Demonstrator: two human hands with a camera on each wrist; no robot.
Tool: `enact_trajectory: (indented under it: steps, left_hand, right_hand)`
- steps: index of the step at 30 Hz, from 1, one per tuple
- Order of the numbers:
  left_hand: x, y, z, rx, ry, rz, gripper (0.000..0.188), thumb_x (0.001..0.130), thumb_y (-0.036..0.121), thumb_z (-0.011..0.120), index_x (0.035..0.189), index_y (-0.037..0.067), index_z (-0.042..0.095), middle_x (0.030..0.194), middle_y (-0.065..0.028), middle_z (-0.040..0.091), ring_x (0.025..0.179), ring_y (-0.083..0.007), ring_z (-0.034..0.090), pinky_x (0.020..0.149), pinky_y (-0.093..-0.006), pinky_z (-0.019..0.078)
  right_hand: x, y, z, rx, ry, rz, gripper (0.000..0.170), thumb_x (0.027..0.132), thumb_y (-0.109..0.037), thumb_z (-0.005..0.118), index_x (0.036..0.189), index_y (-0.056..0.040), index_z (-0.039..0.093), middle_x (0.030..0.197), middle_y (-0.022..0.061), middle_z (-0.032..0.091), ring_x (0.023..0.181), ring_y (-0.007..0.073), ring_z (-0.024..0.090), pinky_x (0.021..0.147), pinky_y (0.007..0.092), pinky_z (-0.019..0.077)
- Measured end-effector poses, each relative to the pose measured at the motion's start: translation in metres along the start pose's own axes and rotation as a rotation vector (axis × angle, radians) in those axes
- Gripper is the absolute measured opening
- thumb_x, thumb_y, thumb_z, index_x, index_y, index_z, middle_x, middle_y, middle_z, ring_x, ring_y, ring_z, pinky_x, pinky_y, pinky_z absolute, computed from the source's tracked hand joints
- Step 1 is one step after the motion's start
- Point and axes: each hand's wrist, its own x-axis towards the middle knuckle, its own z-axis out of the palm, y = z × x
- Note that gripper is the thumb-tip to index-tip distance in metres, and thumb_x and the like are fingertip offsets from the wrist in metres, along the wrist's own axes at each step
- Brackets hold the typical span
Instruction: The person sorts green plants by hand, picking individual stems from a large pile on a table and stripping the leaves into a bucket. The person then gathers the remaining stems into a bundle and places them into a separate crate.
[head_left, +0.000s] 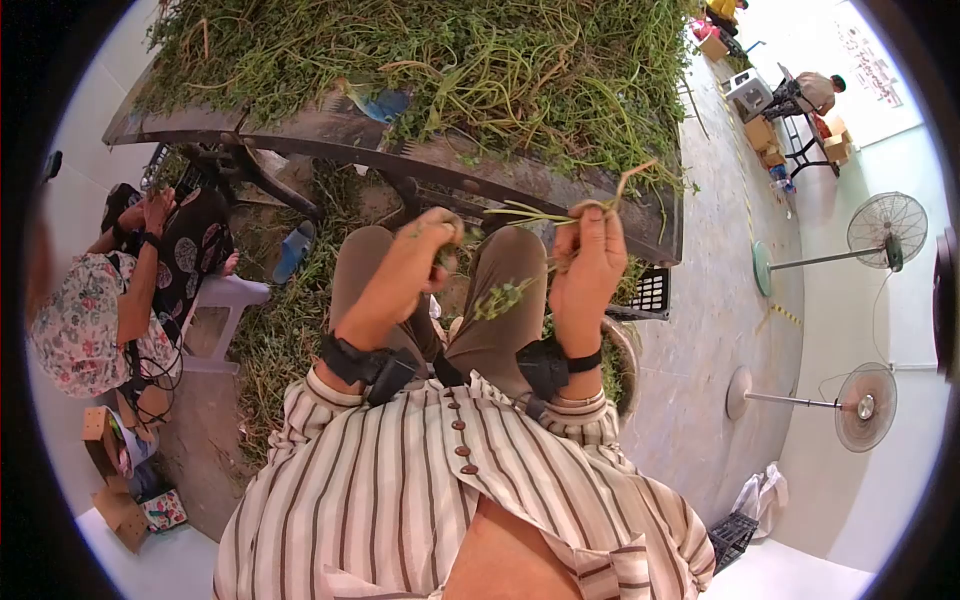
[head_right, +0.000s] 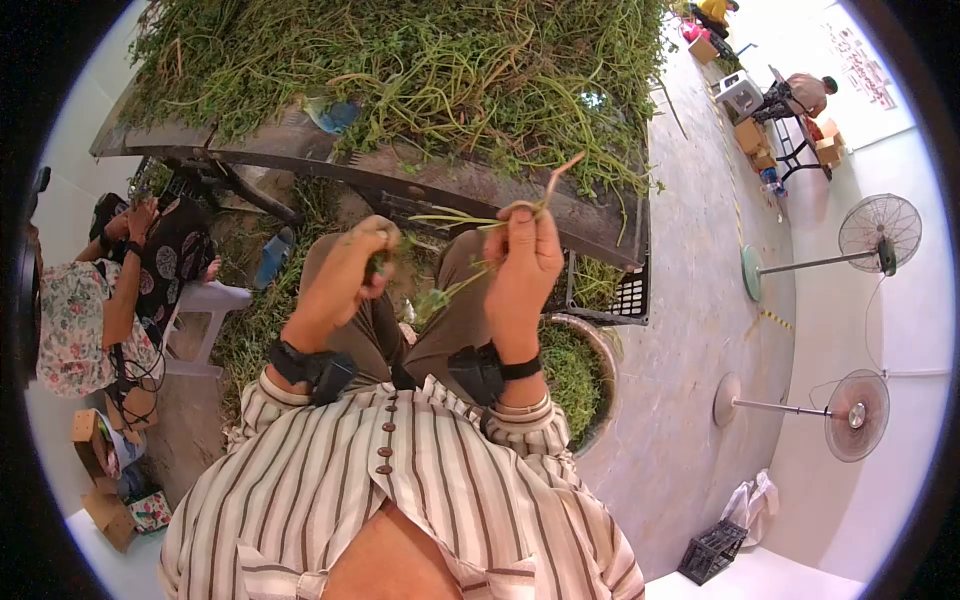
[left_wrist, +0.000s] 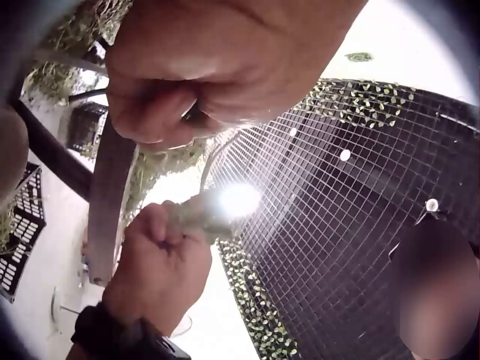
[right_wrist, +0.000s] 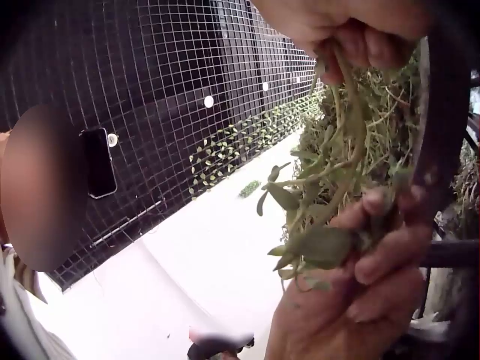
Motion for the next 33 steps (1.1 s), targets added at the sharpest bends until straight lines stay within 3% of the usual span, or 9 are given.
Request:
enact_trajectory:
  steps: [6,7,9,13,21,25,27,28,33]
  left_hand:
    - [0.0,-0.011,0.017,0.074,-0.31,-0.117,0.024,0.089,0.033,0.057,0.095,0.01,0.054,0.085,0.0053,0.049,0.057,-0.0016,0.039,0.046,-0.016,0.0301]
    - [0.001,-0.014,0.018,0.076,-0.314,-0.119,0.024,0.089,0.033,0.057,0.095,0.01,0.054,0.085,0.0053,0.049,0.057,-0.0016,0.039,0.046,-0.016,0.0301]
    - [0.001,-0.019,0.025,0.207,-0.328,0.073,0.028,0.087,0.032,0.061,0.103,0.009,0.055,0.088,0.0053,0.051,0.063,-0.002,0.041,0.053,-0.0182,0.0335]
    - [-0.005,-0.012,0.034,0.257,-0.314,0.177,0.032,0.085,0.03,0.064,0.104,0.006,0.057,0.087,0.0041,0.052,0.07,-0.0027,0.042,0.06,-0.0198,0.0353]
    - [0.004,-0.021,0.025,0.417,-0.287,0.383,0.024,0.09,0.022,0.057,0.09,-0.002,0.058,0.081,-0.0007,0.054,0.08,-0.0066,0.046,0.071,-0.0241,0.0394]
    - [0.009,-0.026,0.01,0.444,-0.19,0.445,0.022,0.089,0.021,0.056,0.086,0.0,0.058,0.077,0.0002,0.054,0.067,-0.0052,0.047,0.058,-0.0233,0.0391]
    - [0.004,-0.019,-0.007,0.14,-0.09,0.012,0.016,0.09,0.02,0.053,0.086,0.005,0.056,0.073,0.0028,0.05,0.051,-0.003,0.038,0.046,-0.0207,0.0298]
    - [0.006,-0.023,-0.011,0.078,-0.061,0.02,0.013,0.09,0.02,0.052,0.085,0.008,0.053,0.07,0.0046,0.047,0.043,-0.0021,0.026,0.039,-0.02,0.0197]
    - [0.002,-0.022,0.002,-0.047,-0.121,-0.056,0.016,0.091,0.021,0.05,0.093,0.006,0.057,0.071,0.0045,0.048,0.042,-0.0011,0.027,0.038,-0.0178,0.0201]
  right_hand:
    - [-0.011,0.01,0.01,-0.037,-0.077,0.073,0.023,0.095,-0.025,0.048,0.086,-0.006,0.056,0.06,-0.0001,0.054,0.05,0.0023,0.042,0.045,0.0179,0.0285]
    - [-0.012,0.01,0.01,-0.07,-0.081,0.076,0.023,0.095,-0.025,0.048,0.086,-0.0058,0.056,0.06,0.0001,0.054,0.05,0.0027,0.043,0.046,0.0178,0.0292]
    - [-0.014,0.011,0.011,-0.093,-0.094,0.067,0.023,0.095,-0.025,0.049,0.086,-0.0053,0.056,0.061,0.0004,0.054,0.051,0.0033,0.044,0.046,0.0179,0.0303]
    - [-0.016,0.018,0.01,-0.065,-0.144,0.078,0.024,0.095,-0.025,0.049,0.087,-0.0039,0.055,0.063,0.0011,0.055,0.053,0.0046,0.045,0.048,0.0184,0.0331]
    - [-0.016,0.013,0.011,0.011,-0.122,0.106,0.022,0.095,-0.024,0.048,0.087,-0.0039,0.054,0.063,0.0003,0.053,0.052,0.0035,0.042,0.045,0.0177,0.0281]
    - [-0.012,0.002,0.007,-0.025,-0.064,0.099,0.019,0.095,-0.02,0.047,0.086,-0.0037,0.052,0.058,-0.002,0.045,0.047,0.0033,0.033,0.042,0.019,0.0226]
    - [0.003,-0.006,-0.005,0.05,0.003,0.05,0.018,0.095,-0.019,0.047,0.086,-0.0036,0.052,0.057,-0.0023,0.043,0.046,0.0035,0.031,0.042,0.0196,0.0223]
    - [0.009,-0.009,-0.01,0.126,0.078,0.002,0.017,0.095,-0.017,0.046,0.086,-0.0036,0.052,0.056,-0.0027,0.04,0.046,0.0037,0.03,0.041,0.0203,0.0221]
    - [0.011,-0.003,-0.012,0.146,0.07,0.0,0.018,0.095,-0.018,0.047,0.086,-0.0036,0.052,0.055,-0.0019,0.04,0.046,0.004,0.031,0.041,0.0202,0.0221]
